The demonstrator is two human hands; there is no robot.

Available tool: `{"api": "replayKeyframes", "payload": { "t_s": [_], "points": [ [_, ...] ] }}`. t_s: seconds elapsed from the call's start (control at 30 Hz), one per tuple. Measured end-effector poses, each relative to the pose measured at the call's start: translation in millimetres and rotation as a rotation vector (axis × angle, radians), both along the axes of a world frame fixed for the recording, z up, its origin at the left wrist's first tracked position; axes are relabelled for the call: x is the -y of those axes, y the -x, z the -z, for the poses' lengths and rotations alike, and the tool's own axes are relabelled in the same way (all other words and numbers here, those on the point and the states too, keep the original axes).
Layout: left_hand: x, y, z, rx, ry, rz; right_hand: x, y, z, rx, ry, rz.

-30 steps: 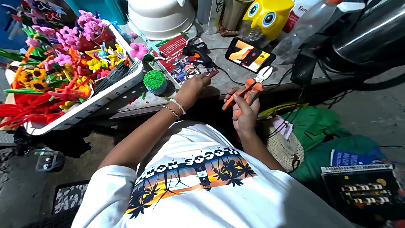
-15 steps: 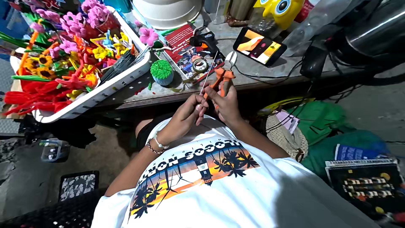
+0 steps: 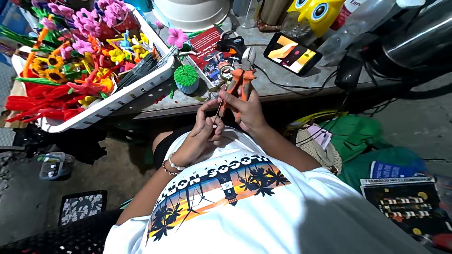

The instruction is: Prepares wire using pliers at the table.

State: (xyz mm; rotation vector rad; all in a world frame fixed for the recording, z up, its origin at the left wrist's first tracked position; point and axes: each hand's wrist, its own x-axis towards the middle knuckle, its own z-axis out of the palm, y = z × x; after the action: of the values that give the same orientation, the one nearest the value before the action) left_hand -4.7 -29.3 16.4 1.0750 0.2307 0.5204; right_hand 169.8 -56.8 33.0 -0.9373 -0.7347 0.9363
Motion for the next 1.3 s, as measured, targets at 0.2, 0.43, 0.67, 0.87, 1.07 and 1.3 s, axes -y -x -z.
{"api": "replayKeyframes", "payload": {
  "t_s": [0.2,0.43,0.67,0.87,1.07,1.3],
  "points": [
    [-4.4,10.2,6.6,-0.049,0.038,-0.091,0.0,-6.4,-5.5,0.105,-0.045,-0.054],
    [-2.2,17.6,6.1,-0.182,-0.205,-0.121,-2.0,-7.8,-4.0,0.285,-0.162,-0.18],
    [-1.5,23.2,-3.7,-0.207,-0.151,-0.123,0.7,-13.5,-1.0,0.371,-0.188,-0.239],
    [-1.2,25.8,-5.6,-0.203,-0.088,-0.111,4.8,-14.5,9.8,0.397,-0.148,-0.266],
    [0.7,26.2,-5.1,-0.211,-0.092,-0.105,10.7,-11.7,15.9,0.403,-0.139,-0.279],
    [4.6,28.6,-3.5,-0.263,-0.145,-0.083,22.9,-8.9,12.2,0.433,-0.123,-0.301]
  ]
}}
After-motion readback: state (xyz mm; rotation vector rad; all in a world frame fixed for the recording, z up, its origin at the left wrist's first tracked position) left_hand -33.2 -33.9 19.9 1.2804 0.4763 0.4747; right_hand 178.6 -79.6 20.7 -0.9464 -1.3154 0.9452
